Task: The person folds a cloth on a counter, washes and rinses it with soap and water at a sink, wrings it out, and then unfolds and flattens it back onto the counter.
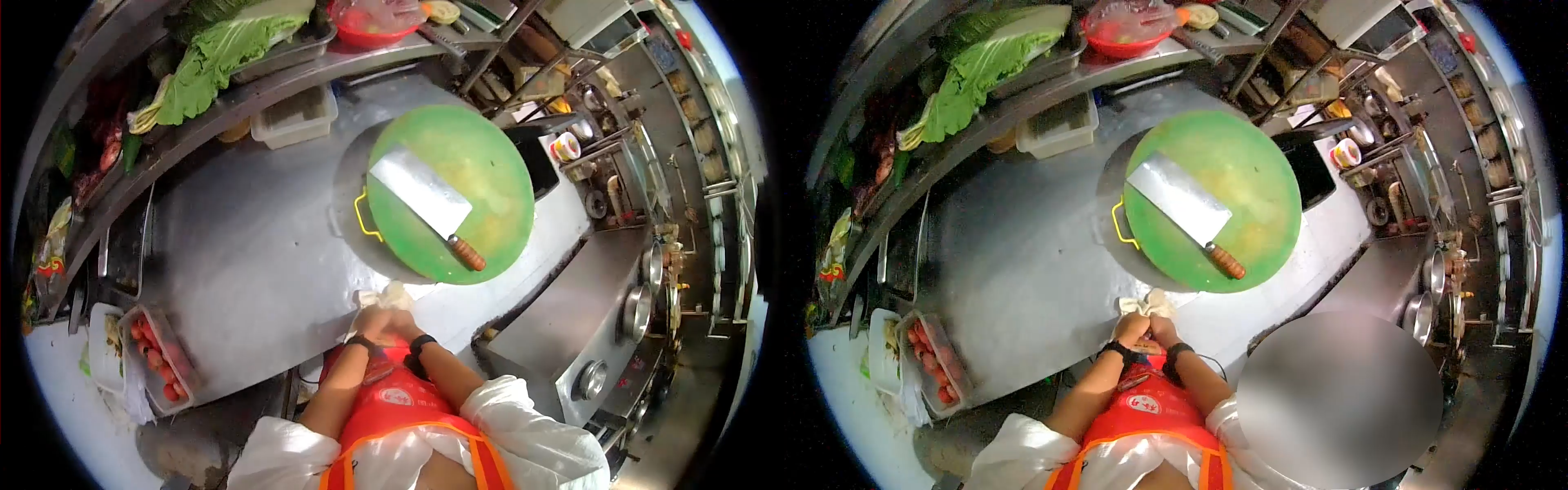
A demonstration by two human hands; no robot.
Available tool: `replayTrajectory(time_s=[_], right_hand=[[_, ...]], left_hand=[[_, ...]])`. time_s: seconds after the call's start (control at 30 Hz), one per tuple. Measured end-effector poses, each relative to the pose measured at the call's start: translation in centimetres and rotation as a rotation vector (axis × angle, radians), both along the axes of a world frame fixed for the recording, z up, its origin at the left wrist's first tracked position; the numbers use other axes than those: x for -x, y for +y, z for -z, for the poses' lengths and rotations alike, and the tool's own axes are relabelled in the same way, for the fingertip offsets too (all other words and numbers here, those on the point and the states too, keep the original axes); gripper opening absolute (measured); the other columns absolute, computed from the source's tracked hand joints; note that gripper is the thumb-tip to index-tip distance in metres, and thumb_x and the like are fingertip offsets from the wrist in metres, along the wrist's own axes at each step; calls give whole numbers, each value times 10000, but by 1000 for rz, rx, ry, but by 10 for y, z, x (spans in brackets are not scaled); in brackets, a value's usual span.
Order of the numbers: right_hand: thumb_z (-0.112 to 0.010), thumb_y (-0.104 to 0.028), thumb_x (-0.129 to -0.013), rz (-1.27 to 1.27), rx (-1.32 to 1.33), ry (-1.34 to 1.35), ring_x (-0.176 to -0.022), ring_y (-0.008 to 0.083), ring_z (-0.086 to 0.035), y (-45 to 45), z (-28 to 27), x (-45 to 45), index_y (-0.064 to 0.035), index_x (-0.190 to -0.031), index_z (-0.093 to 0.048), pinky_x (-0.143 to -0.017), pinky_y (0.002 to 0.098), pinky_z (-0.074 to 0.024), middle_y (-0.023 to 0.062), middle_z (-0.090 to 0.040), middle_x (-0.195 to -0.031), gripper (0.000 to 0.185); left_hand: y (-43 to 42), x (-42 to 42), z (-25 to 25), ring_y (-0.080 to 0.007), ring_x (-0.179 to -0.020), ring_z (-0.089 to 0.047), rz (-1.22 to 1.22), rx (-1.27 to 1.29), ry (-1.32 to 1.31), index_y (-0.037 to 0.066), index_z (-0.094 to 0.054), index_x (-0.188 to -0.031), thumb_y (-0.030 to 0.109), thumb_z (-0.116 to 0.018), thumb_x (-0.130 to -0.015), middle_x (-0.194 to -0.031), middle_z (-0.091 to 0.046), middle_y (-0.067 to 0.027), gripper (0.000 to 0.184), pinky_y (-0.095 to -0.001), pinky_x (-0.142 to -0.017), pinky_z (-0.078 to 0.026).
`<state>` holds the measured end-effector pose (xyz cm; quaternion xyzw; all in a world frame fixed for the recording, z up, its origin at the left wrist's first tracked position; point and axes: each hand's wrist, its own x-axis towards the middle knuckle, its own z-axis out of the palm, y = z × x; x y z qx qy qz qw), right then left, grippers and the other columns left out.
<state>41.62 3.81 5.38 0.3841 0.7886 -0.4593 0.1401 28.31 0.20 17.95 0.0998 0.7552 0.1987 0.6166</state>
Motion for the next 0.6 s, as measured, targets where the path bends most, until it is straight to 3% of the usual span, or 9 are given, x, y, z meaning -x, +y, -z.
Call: replayTrajectory(time_s=[0.1,0.13,0.17,0.3,0.33,0.37,0.47,0.53,0.6], right_hand=[[-287,-273,-867,253,123,68,-838,373,-560,-14,67,-8,11,-847,-512,-717,396,-435,247,-581,-864,363],[-289,-271,-865,357,179,90,-845,382,-555,-12,82,-5,8,-846,-515,-723,402,-432,254,-579,-867,359],[-296,-265,-863,-186,-164,50,-811,385,-559,-3,70,0,17,-856,-520,-715,401,-437,256,-580,-836,361],[-326,-265,-857,-506,-315,67,-721,353,-575,9,8,47,54,-817,-520,-656,402,-450,231,-592,-783,376],[-358,-295,-843,4,92,216,-714,349,-576,2,11,59,55,-748,-536,-645,400,-449,236,-592,-770,404],[-366,-301,-837,-90,57,249,-706,349,-573,-3,16,69,52,-731,-544,-655,399,-448,229,-595,-765,410],[-390,-290,-829,-406,-101,244,-682,348,-566,-20,25,120,53,-739,-564,-678,404,-445,205,-602,-739,395],[-419,-272,-819,-318,-123,52,-767,340,-557,-44,-4,151,40,-832,-569,-698,400,-440,202,-600,-831,346],[-454,-256,-801,-441,-207,224,-840,335,-540,-71,-60,176,25,-905,-561,-719,396,-439,198,-579,-929,318]], left_hand=[[-17,-10,74,-355,-941,-539,32,-155,127,22,-612,-923,318,-443,-738,-958,-564,-243,388,-428,-790,-414],[-17,-4,43,-361,-905,-550,-8,-162,141,35,-619,-902,288,-431,-748,-931,-574,-238,351,-435,-776,-419],[-23,-5,59,-359,-888,-556,22,-262,222,-16,-590,-917,272,-397,-788,-915,-569,-259,370,-424,-755,-426],[-50,-27,186,-350,-826,-567,-121,-654,521,-21,-607,-834,194,-405,-786,-848,-577,-254,299,-421,-721,-430],[-51,-7,153,-346,-684,-594,-415,-444,347,-79,-576,-790,226,-475,-768,-743,-589,-246,322,-411,-593,-461],[-65,9,111,-329,-719,-584,-305,-473,441,-24,-600,-763,210,-504,-727,-770,-592,-219,256,-410,-614,-445],[-85,40,109,-268,-568,-595,-571,-126,146,-69,-580,-680,231,-485,-775,-608,-579,-196,329,-390,-507,-440],[-107,45,89,-341,-595,-559,-668,-237,480,3,-593,-718,255,-521,-744,-652,-579,-172,263,-444,-529,-418],[-125,49,80,-371,-591,-545,-758,-269,674,23,-594,-771,271,-526,-748,-648,-575,-165,258,-474,-532,-408]])
